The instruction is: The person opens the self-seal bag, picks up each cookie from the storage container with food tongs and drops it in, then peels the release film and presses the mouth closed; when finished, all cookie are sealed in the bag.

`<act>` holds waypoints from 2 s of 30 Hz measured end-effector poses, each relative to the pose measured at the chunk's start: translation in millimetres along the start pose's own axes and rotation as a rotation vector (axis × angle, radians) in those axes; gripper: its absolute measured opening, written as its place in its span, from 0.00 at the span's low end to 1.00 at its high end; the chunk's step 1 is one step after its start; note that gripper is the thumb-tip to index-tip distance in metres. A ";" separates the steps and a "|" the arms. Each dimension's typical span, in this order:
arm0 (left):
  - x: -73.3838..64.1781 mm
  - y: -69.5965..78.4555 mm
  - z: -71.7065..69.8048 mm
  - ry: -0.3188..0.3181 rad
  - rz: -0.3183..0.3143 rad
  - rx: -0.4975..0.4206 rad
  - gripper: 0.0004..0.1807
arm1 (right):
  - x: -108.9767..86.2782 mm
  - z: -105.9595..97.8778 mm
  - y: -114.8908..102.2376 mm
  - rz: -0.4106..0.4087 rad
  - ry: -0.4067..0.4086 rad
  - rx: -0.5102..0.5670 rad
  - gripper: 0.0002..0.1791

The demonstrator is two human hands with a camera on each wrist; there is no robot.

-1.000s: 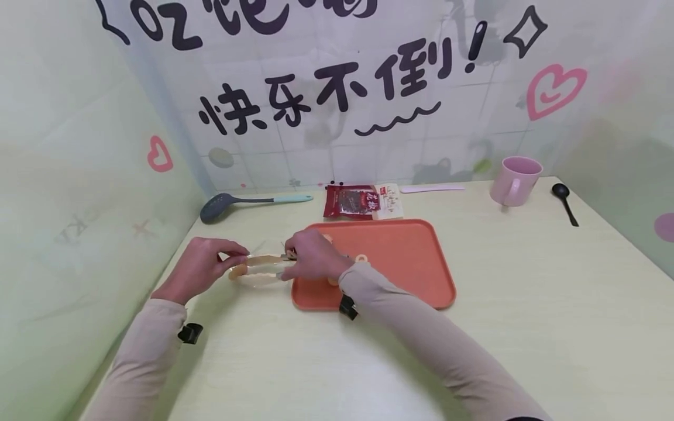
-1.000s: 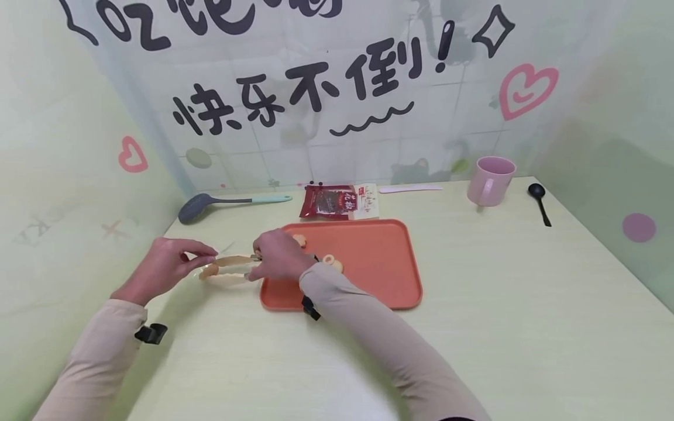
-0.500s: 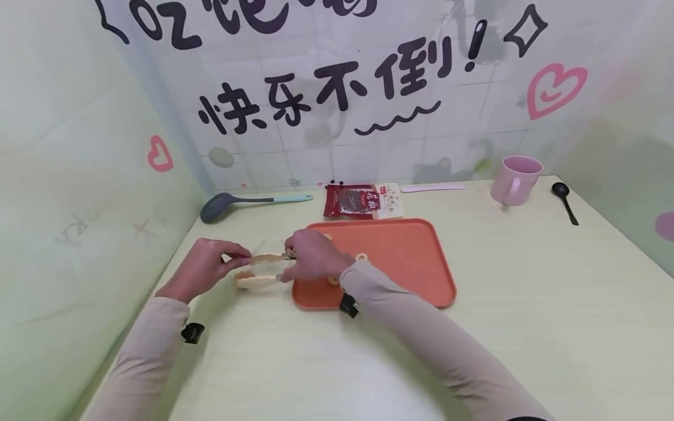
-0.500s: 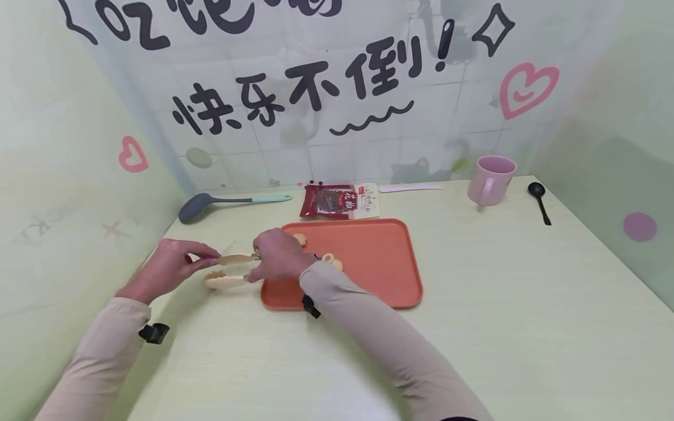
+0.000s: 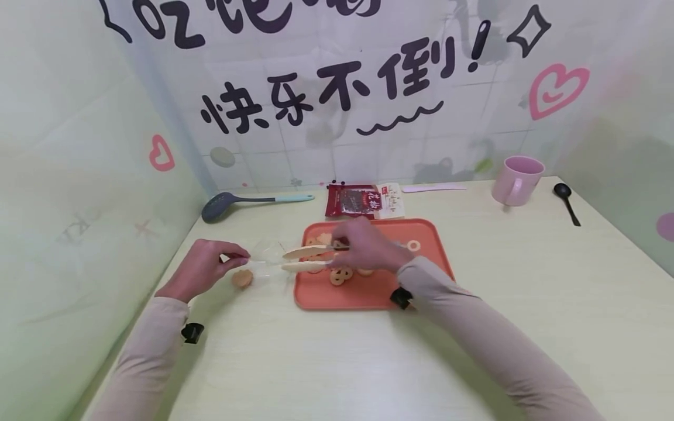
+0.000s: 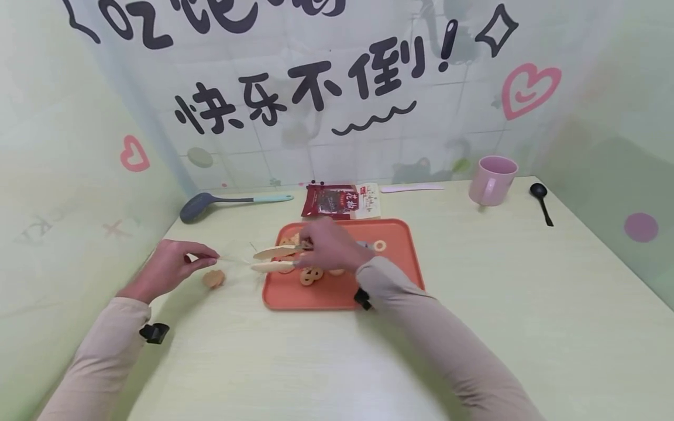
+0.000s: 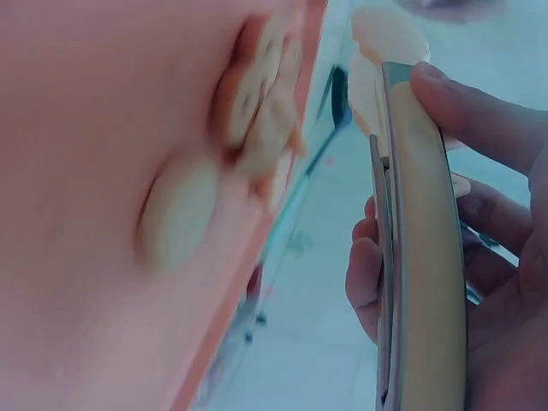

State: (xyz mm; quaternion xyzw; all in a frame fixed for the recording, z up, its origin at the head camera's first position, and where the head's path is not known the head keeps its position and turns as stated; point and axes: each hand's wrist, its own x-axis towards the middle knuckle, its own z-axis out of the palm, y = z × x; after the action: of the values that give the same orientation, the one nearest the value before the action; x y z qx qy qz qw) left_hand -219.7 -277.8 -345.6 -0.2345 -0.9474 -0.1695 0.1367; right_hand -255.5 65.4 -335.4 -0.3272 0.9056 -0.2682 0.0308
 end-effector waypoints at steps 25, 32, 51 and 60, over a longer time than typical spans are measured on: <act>-4.0 0.9 -4.8 -0.078 -0.017 -0.007 0.09 | -44.3 -44.9 59.3 0.101 -0.063 -0.052 0.19; -6.0 0.0 -4.3 -0.027 -0.017 -0.004 0.10 | -46.9 -42.1 55.9 0.118 -0.026 -0.016 0.17; -9.0 -0.7 -5.2 0.020 0.044 -0.046 0.10 | 0.3 4.0 -14.2 -0.098 -0.035 -0.012 0.18; -5.3 5.8 -4.9 0.028 0.058 -0.079 0.09 | 21.5 24.2 -32.7 -0.138 -0.024 -0.080 0.22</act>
State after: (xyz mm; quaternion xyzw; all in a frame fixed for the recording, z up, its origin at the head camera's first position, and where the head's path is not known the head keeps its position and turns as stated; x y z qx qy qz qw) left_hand -211.4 -277.0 -341.5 -0.2647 -0.9308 -0.2061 0.1452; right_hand -247.9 20.0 -336.9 -0.3929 0.8904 -0.2296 0.0099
